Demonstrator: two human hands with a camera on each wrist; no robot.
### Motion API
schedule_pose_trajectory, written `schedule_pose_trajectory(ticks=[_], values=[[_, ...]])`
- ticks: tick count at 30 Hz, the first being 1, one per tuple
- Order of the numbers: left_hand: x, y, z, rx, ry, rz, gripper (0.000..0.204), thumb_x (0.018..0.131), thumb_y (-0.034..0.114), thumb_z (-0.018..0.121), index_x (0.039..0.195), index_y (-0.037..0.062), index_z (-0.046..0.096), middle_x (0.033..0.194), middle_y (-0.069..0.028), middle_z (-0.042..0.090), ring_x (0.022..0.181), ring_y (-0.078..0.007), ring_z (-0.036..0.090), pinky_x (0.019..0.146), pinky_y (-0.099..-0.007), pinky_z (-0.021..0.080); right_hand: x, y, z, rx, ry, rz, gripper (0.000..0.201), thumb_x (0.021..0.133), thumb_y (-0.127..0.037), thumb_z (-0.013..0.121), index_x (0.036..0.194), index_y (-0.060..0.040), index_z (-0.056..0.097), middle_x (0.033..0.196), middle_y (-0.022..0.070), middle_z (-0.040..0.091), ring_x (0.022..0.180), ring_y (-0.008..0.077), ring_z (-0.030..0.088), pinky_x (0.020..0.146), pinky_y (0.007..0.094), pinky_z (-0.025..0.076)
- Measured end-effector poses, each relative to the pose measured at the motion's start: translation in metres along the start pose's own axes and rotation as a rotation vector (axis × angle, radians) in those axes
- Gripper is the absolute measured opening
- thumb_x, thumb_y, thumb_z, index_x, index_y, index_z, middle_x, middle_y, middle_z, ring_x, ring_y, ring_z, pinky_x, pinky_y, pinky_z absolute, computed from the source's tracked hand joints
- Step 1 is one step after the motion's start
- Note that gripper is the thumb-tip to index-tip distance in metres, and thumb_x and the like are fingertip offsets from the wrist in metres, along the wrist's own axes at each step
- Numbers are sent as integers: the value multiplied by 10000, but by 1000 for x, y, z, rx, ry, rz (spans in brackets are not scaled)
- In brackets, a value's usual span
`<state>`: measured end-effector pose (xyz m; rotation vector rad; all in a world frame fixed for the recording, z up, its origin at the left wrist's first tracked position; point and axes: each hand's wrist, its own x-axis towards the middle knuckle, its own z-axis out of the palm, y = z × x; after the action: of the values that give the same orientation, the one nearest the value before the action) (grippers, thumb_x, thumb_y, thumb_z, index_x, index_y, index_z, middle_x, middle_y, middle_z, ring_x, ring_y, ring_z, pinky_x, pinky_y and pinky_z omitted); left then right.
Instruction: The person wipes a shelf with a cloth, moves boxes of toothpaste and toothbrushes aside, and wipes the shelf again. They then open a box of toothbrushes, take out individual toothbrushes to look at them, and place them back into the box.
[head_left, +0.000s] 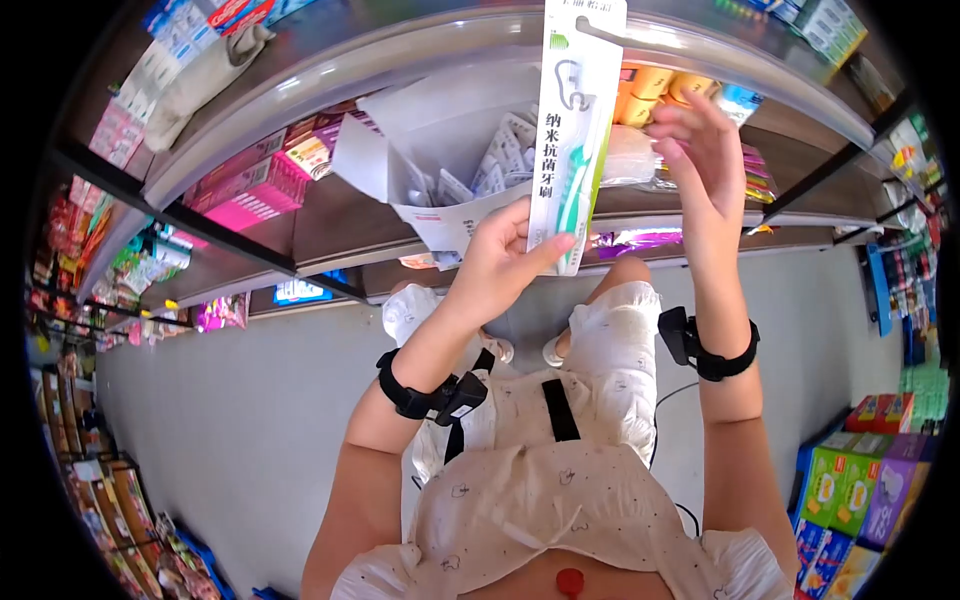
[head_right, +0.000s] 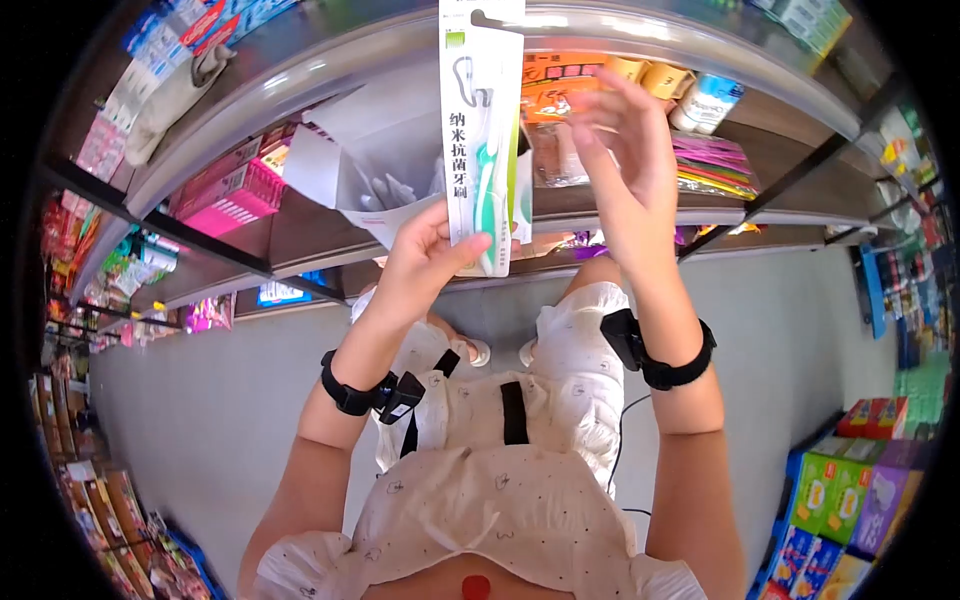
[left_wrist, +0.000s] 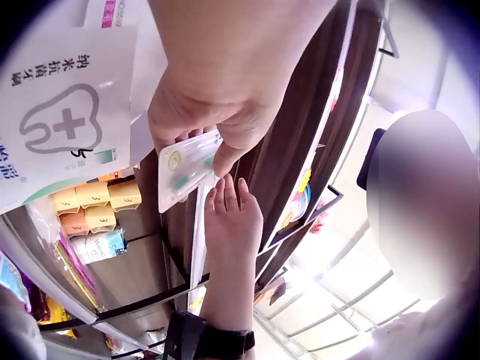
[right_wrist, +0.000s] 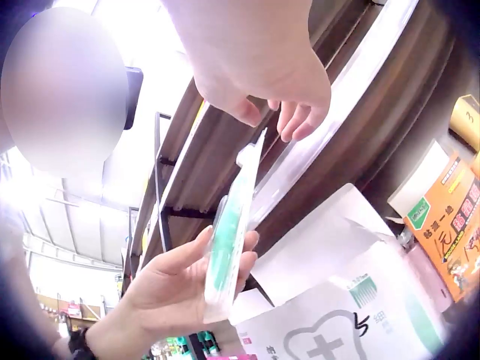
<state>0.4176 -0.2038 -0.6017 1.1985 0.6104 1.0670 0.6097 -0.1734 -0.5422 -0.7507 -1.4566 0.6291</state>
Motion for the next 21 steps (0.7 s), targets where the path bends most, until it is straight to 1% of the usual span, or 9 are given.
schedule_pose_trajectory(ticks=[3,4,6,8,12,17,19,20,21], values=[[-3,7,-3,58,69,44,332,850,76,586,1150,-26,486,1020,-84,604,910,-117,591,792,-242,479,-10,16,2,-5,-123,87,225,841,-46,540,1063,-6,540,989,68,572,893,121,538,802,260,424],[-3,5,-2,55,81,82,340,850,72,586,1158,-26,481,1036,-84,598,915,-115,586,802,-245,476,-13,22,4,-76,-176,48,211,836,-53,552,1043,-14,555,961,60,581,882,123,545,780,266,436],[-2,4,-3,53,88,129,347,849,68,586,1165,-26,476,1052,-84,591,921,-114,582,811,-249,472,-24,22,16,-10,-213,143,205,823,-52,568,1022,-3,564,952,70,582,873,136,555,753,270,449],[-4,-1,-5,51,83,124,361,850,65,580,1180,-25,466,1107,-84,574,1002,-126,548,867,-272,444,-30,25,22,-20,-264,123,220,811,-49,581,1022,9,561,930,88,584,846,154,568,730,272,457],[-6,-7,-8,36,115,119,362,847,48,582,1180,-26,461,1087,-75,575,982,-112,555,848,-251,450,-36,32,26,-40,-324,99,174,799,-33,589,965,16,578,904,91,586,816,159,574,706,276,454],[-8,-11,-7,37,147,147,340,845,42,583,1161,-26,478,1068,-74,585,964,-106,557,836,-246,450,-45,39,25,-60,-364,129,136,797,1,590,931,21,584,825,70,598,752,148,578,687,246,451],[-9,-15,-6,44,169,166,328,844,42,585,1150,-25,488,1055,-73,591,954,-101,558,827,-242,449,-48,39,27,-10,-285,247,81,814,6,585,894,17,591,790,46,595,723,115,567,683,226,451],[-9,-18,-6,118,199,182,320,840,46,592,1137,-26,499,1041,-74,597,934,-95,559,810,-238,451,-50,41,27,-11,-287,249,81,814,6,585,894,17,591,790,46,595,723,115,567,683,226,451],[-9,-21,-6,193,229,198,311,836,50,599,1124,-27,509,1026,-75,603,914,-90,560,793,-234,452,-53,45,27,76,-229,322,96,821,-6,588,914,16,588,808,39,592,743,101,562,698,222,450]])
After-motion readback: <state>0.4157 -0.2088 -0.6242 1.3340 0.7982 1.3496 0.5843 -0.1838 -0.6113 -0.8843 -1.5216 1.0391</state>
